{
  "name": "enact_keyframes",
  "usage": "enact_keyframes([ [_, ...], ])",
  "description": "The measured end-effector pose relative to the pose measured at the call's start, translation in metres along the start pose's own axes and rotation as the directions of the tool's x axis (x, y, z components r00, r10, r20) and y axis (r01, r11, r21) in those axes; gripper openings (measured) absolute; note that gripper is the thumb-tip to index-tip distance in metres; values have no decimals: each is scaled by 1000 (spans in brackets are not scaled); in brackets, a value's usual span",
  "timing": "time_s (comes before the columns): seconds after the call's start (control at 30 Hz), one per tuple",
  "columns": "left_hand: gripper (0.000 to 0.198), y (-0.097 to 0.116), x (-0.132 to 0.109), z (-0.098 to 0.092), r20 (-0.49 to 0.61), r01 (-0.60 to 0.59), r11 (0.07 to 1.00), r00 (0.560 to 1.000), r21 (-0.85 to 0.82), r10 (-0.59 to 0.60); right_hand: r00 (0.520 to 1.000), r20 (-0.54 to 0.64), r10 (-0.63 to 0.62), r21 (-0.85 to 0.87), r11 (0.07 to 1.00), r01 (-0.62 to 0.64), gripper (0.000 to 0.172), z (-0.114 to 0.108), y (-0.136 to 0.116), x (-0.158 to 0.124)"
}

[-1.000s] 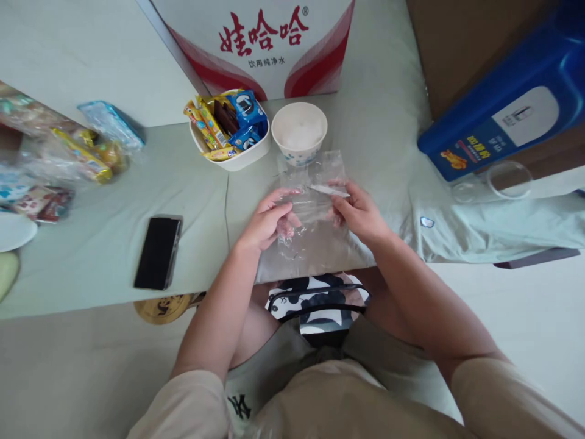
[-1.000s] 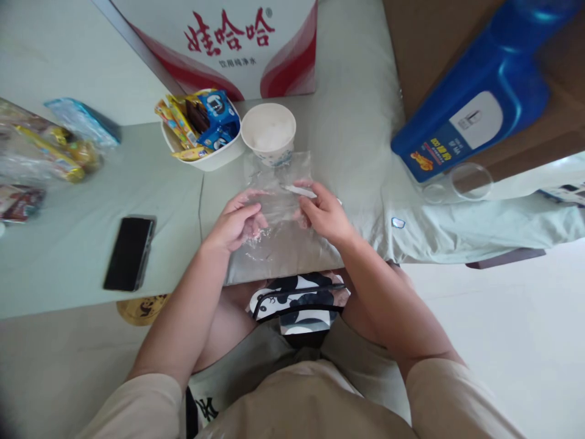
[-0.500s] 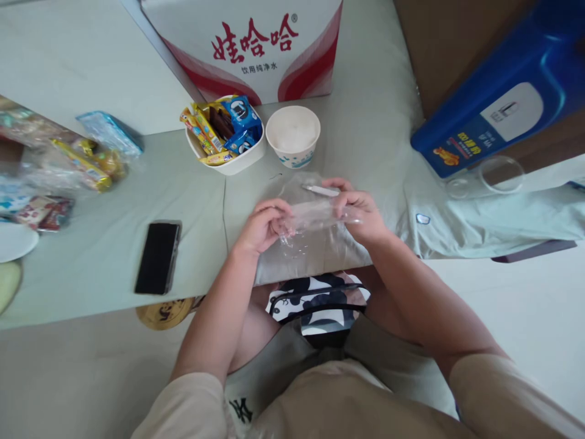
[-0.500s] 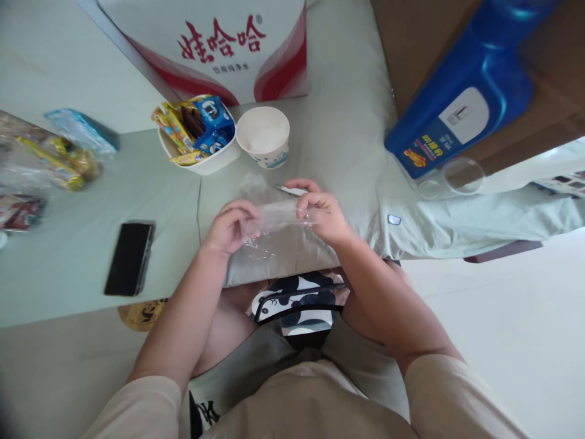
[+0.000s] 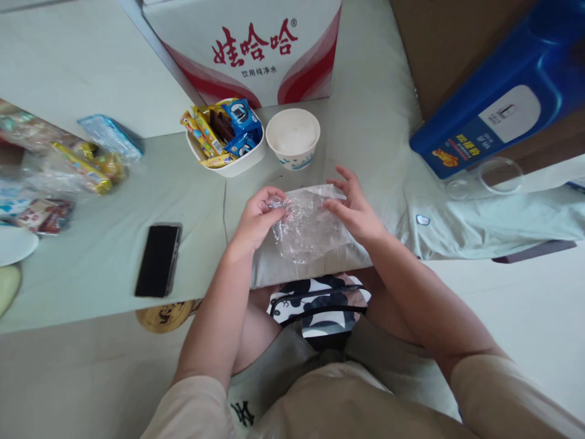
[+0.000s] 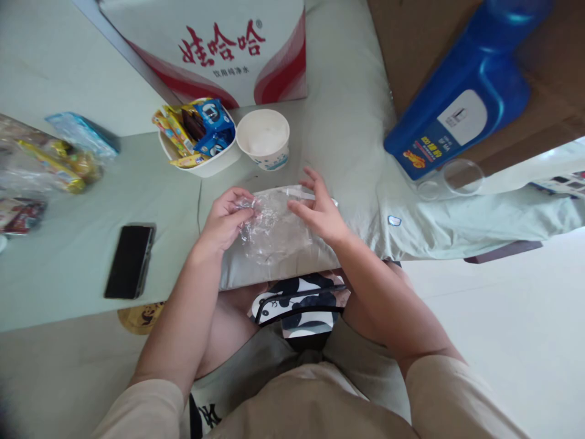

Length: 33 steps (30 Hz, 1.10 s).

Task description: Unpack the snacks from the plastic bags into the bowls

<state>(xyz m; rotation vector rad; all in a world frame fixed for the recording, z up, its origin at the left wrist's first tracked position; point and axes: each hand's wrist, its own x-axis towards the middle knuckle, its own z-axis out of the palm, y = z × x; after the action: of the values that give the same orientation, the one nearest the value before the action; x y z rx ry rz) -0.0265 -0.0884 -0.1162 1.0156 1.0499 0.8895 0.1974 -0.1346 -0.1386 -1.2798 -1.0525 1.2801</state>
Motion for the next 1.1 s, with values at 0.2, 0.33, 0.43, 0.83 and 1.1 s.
enact_keyframes([
  [0.2, 63, -7, -7, 12, 26, 157, 966, 988, -207, -155, 992, -88, -94, 11, 995, 96, 53, 8, -7, -1],
  [0.33, 45, -10, -8, 18, 45, 181, 970, 983, -159, -177, 988, -127, -93, 60, 993, 101, 62, 9, -9, -1],
  [0.43, 32, -6, -6, 15, -69, 71, 977, 994, -199, -86, 1000, 6, -9, 74, 997, 8, 48, 9, -7, -1],
  [0.83, 29, 2, -9, 6, -45, 198, 979, 979, -47, -200, 992, 41, 116, 169, 978, -121, 29, 9, -14, -1],
  [1.1, 22, 6, -7, 4, -58, 73, 962, 994, -263, -92, 999, 43, 22, 304, 952, -34, 30, 6, -16, -2],
])
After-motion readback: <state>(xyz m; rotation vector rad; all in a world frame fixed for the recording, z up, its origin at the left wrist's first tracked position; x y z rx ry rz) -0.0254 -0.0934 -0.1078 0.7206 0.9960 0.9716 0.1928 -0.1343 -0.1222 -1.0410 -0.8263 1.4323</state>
